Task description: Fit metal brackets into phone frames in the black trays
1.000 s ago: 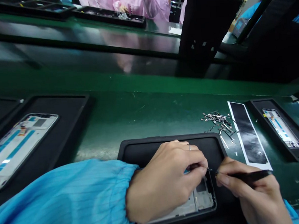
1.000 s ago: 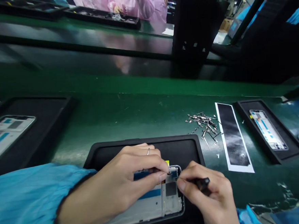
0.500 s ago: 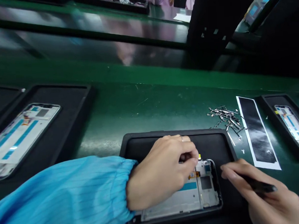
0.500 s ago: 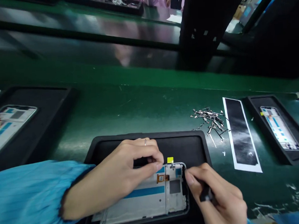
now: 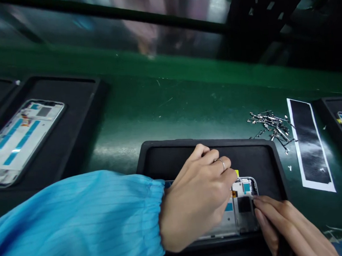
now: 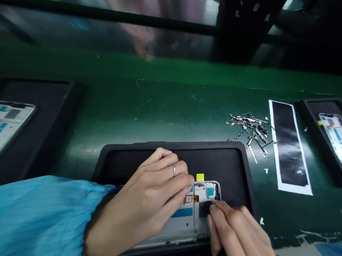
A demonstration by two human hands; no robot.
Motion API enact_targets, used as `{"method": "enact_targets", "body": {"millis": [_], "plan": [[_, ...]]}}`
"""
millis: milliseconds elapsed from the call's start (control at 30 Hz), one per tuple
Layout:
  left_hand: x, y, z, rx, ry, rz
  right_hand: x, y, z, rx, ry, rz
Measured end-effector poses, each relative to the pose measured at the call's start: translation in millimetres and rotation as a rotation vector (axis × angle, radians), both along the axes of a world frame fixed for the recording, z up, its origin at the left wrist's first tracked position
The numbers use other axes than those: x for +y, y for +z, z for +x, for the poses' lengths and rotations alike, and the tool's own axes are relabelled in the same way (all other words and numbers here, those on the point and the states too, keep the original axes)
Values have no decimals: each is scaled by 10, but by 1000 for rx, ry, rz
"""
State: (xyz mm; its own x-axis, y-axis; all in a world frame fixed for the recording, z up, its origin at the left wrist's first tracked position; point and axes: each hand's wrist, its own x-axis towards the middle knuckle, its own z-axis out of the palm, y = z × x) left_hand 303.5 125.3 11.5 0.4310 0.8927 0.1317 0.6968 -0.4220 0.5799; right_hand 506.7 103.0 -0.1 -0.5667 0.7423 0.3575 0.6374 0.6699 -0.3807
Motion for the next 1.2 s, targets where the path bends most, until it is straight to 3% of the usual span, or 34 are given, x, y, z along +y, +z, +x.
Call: {"method": "enact_targets", "body": {"millis": [67,200,300,433,533,833,1200], "plan": [[-18,-10,5,32,3,62,-18,-10,-53,-53,3,97],[-47,-32,2,67,0,195,-11,-46,-173,-183,168,245],[-48,-49,-1,67,-10,225,23,-70,-202,-104,98,379],[-34,-62,8,55,5,249,64,-18,-160,-306,261,272],[-29,-64,16,59,13,259,65,17,-125,-342,302,277],[-55,-46,23,76,1,316,-26,-53,-134,-312,135,326],[-53,-58,3,18,10,245,-23,-60,-144,-307,118,344]]}}
